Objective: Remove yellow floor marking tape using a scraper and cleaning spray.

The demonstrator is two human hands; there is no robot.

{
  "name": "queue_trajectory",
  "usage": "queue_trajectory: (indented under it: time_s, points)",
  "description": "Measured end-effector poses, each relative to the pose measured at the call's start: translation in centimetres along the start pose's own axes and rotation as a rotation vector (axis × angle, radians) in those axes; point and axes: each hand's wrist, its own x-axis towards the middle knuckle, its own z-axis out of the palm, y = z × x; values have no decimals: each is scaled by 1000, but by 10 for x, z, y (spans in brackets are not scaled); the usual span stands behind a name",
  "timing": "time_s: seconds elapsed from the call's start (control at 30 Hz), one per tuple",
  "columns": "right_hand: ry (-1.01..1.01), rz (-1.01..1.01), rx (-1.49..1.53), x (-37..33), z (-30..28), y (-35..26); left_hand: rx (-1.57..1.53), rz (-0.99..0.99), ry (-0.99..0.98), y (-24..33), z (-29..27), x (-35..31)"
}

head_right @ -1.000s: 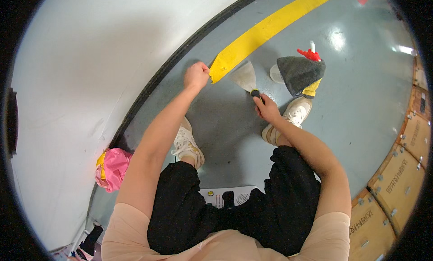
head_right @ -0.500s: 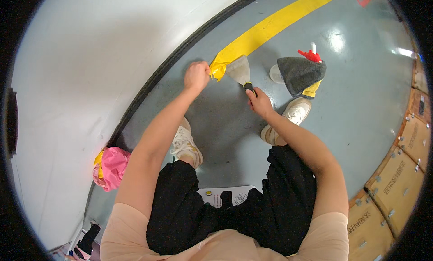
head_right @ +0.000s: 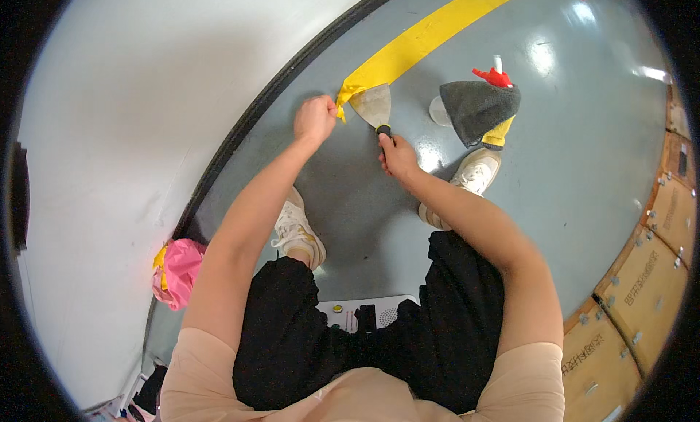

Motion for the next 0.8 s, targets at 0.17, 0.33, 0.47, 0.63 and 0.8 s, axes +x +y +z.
queue_trajectory:
  time_s: [0.17, 0.33, 0.47, 0.63, 0.8]
  points:
    - [-18, -8, 85, -9, 1, 26, -126, -145, -36, 17, -5, 6]
    - [-16, 81, 144, -1, 13, 20, -208, -170, -43, 13, -6, 4]
    - [-27, 29, 108, 1, 15, 20, -167, -182, -54, 6, -1, 2]
    - [-16, 46, 108, 0, 9, 17, -144, -218, -75, -2, 0, 3]
    - [-42, 4, 21, 7, -15, 11, -84, -168, -74, -5, 1, 0]
